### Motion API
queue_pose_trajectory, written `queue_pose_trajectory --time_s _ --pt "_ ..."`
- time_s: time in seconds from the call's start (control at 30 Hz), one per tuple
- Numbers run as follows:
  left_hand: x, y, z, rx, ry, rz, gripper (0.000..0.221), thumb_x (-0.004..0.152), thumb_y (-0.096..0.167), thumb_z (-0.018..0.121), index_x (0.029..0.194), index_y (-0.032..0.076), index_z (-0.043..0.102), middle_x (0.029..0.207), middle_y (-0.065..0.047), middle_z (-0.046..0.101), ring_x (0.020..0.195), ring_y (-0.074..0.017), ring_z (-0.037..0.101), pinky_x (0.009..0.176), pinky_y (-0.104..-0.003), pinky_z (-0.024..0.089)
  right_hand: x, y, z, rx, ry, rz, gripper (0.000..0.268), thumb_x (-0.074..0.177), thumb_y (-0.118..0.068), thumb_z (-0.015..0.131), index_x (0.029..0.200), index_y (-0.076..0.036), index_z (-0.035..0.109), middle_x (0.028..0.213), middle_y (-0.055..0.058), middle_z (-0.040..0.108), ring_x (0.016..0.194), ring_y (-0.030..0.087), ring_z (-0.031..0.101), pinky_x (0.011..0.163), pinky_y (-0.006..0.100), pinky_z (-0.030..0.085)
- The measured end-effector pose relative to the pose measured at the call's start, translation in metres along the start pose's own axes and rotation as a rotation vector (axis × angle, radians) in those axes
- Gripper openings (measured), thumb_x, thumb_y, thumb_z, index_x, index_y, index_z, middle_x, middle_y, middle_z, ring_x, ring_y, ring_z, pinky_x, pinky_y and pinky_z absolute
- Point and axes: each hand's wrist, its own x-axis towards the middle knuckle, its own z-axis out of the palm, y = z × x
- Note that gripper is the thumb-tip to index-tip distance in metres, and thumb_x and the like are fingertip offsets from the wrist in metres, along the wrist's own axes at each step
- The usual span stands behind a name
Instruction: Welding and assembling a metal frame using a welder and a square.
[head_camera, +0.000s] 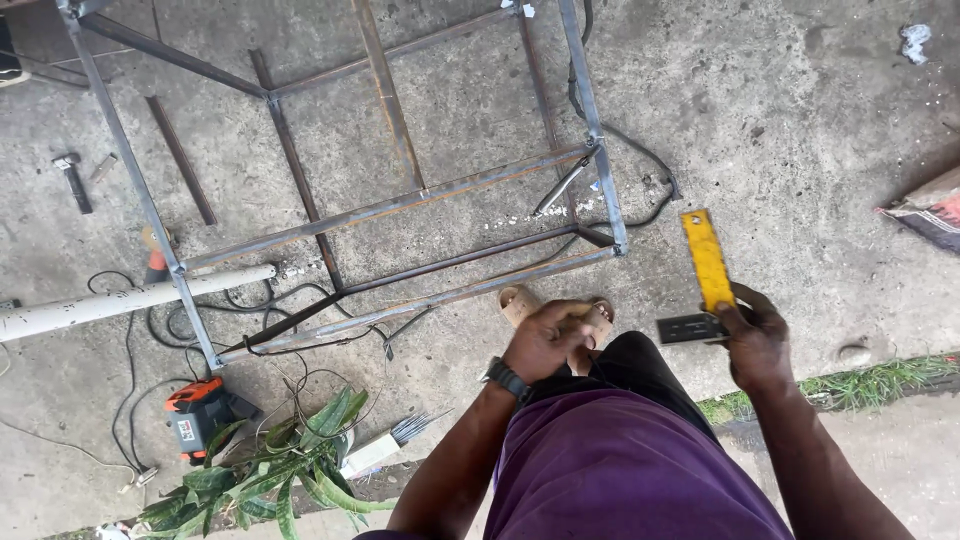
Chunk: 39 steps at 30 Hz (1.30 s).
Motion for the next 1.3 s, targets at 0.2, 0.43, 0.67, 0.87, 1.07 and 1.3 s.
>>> queue_pose_trajectory --time_s 0.2,0.43,0.67,0.87,1.07,1.3 --pt "0.0 0.062 0.011 0.171 -0.147 0.169 0.079 0.09 0.047 0.075 0.159 0.022 0.044 0.145 -0.023 0.058 0.121 -0.0482 0.065 0.101 -0.063 0.054 -0.043 -0.033 0.07 0.037 -0.137 0.013 0.036 0.098 -0.004 0.069 0.134 0.0 0.064 0.096 0.018 0.066 0.071 0.026 0.073 0.055 0.037 0.065" --pt "-0.006 0.064 0.032 0.232 -0.29 0.015 0.078 0.096 0.047 0.066 0.163 0.026 0.033 0.148 -0.026 0.052 0.128 -0.0547 0.058 0.11 -0.065 0.046 -0.032 -0.014 0.07 0.064 -0.244 0.082 0.036 0.098 -0.007 0.071 0.132 -0.001 0.064 0.1 0.021 0.068 0.075 0.026 0.072 0.054 0.04 0.066" --pt "0.01 0.072 0.062 0.17 -0.006 0.054 0.068 0.097 0.039 0.07 0.158 0.024 0.043 0.138 -0.02 0.064 0.125 -0.0449 0.063 0.107 -0.055 0.051 -0.025 -0.062 0.064 0.31 -0.532 0.038 0.044 0.099 -0.023 0.066 0.139 -0.005 0.062 0.126 0.021 0.072 0.101 0.029 0.076 0.071 0.042 0.067" --pt "0.01 0.086 0.053 -0.409 0.091 0.201 0.06 0.097 0.02 0.078 0.152 0.012 0.053 0.151 -0.019 0.057 0.15 -0.0388 0.039 0.125 -0.06 0.029 -0.018 -0.052 0.069 0.318 -0.733 0.082 0.047 0.099 -0.025 0.057 0.139 -0.002 0.059 0.127 0.018 0.071 0.108 0.029 0.071 0.086 0.044 0.06" --pt "-0.014 0.066 0.003 -0.605 -0.033 0.21 0.05 0.107 0.021 0.066 0.154 0.009 0.055 0.093 -0.013 0.072 0.1 -0.0167 0.067 0.095 -0.041 0.056 -0.066 -0.031 0.112 0.316 -0.765 0.015 0.055 0.097 -0.024 0.056 0.141 0.01 0.055 0.131 0.028 0.067 0.109 0.032 0.067 0.093 0.05 0.055" --pt "-0.055 0.024 -0.102 -0.559 0.004 0.216 0.024 0.113 0.028 0.056 0.126 0.011 0.068 0.086 -0.007 0.07 0.085 -0.0171 0.069 0.081 -0.035 0.057 -0.143 0.035 0.207 0.422 -0.535 -0.07 0.027 0.102 -0.005 0.057 0.125 0.002 0.069 0.114 0.021 0.074 0.11 0.034 0.073 0.099 0.049 0.058"
